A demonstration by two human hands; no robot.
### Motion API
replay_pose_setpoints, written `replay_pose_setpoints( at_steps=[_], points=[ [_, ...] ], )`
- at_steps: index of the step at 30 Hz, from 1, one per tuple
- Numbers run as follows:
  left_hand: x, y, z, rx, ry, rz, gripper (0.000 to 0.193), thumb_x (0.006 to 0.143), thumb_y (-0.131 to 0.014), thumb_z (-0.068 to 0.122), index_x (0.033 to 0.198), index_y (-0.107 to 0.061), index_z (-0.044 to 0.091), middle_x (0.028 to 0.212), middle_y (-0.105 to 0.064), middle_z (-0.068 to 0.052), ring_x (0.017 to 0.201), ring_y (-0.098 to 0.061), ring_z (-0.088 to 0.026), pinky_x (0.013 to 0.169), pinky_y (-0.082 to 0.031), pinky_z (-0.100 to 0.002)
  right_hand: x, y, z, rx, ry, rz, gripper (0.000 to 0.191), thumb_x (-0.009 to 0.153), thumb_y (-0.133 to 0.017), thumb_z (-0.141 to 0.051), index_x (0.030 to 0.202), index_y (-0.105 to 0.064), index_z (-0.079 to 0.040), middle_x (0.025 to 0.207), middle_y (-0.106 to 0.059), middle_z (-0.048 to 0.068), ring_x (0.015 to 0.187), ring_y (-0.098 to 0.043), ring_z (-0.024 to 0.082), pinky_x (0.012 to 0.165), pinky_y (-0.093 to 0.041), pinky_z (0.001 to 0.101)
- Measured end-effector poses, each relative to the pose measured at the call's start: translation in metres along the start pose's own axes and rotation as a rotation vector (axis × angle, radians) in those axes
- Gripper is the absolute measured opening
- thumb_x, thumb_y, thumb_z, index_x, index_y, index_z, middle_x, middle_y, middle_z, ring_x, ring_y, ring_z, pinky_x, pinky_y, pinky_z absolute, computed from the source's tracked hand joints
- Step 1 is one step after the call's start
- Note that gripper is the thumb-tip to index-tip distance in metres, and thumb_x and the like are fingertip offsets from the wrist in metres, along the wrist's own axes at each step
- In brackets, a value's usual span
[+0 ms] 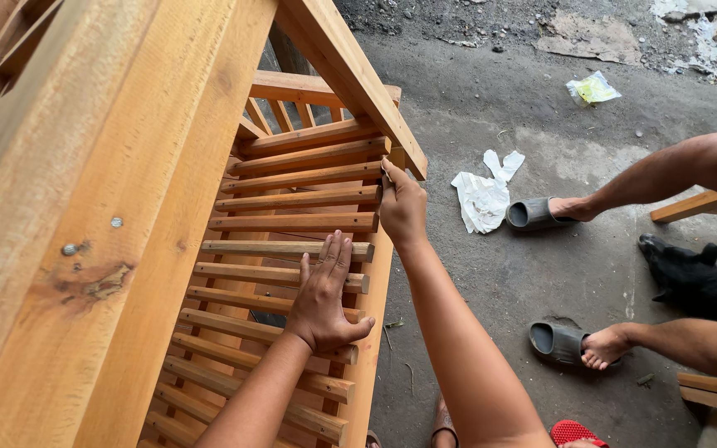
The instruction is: The person sands the wooden slats and edges of a slatted wood furniture piece, holding the frame steady with one hand while rubbing sandpaper along the slats and side rails with the other, working progressively along the slatted surface.
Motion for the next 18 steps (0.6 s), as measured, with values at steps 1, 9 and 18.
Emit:
replay_pose_setpoints(
  at_steps=[1,9,18],
  points=[
    [0.000,0.000,0.000,0.002,-0.001,0.004,0.132,0.056,-0.076,0.056,0.162,-0.013,0.011,0.169,-0.017,-0.019,0.157,-0.016,-0.034,0.120,-0.008,-0.069,-0.002,0.004,-0.003,-0.020,0.023,-0.021,0.030,0.101,-0.057,-0.007,0.128,-0.068,-0.001,0.112,-0.076,0.020,0.099,-0.073,0.014,0.084,-0.055,0.0295],
    [0.001,0.000,-0.001,-0.002,-0.012,0.009,0.131,0.056,-0.077,0.055,0.162,-0.014,0.012,0.169,-0.018,-0.018,0.157,-0.016,-0.034,0.119,-0.008,-0.069,-0.019,0.000,-0.012,-0.027,0.050,0.080,0.031,0.102,-0.059,-0.008,0.131,-0.069,-0.001,0.111,-0.076,0.021,0.102,-0.073,0.022,0.086,-0.056,0.0336],
    [-0.001,0.003,0.000,-0.008,-0.013,0.004,0.132,0.057,-0.077,0.055,0.162,-0.012,0.010,0.169,-0.016,-0.019,0.157,-0.015,-0.035,0.119,-0.008,-0.069,-0.011,0.017,0.010,0.246,-0.258,-0.030,0.031,0.103,-0.054,-0.011,0.129,-0.070,-0.004,0.098,-0.078,0.016,0.081,-0.073,0.017,0.074,-0.059,0.0334]
  ],
)
Point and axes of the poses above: each hand's wrist, its own x-axis towards the middle knuckle, its own y-axis out of the back of the hand, z = x × y, the point moved 3 cm from there along x, towards the middle knuckle
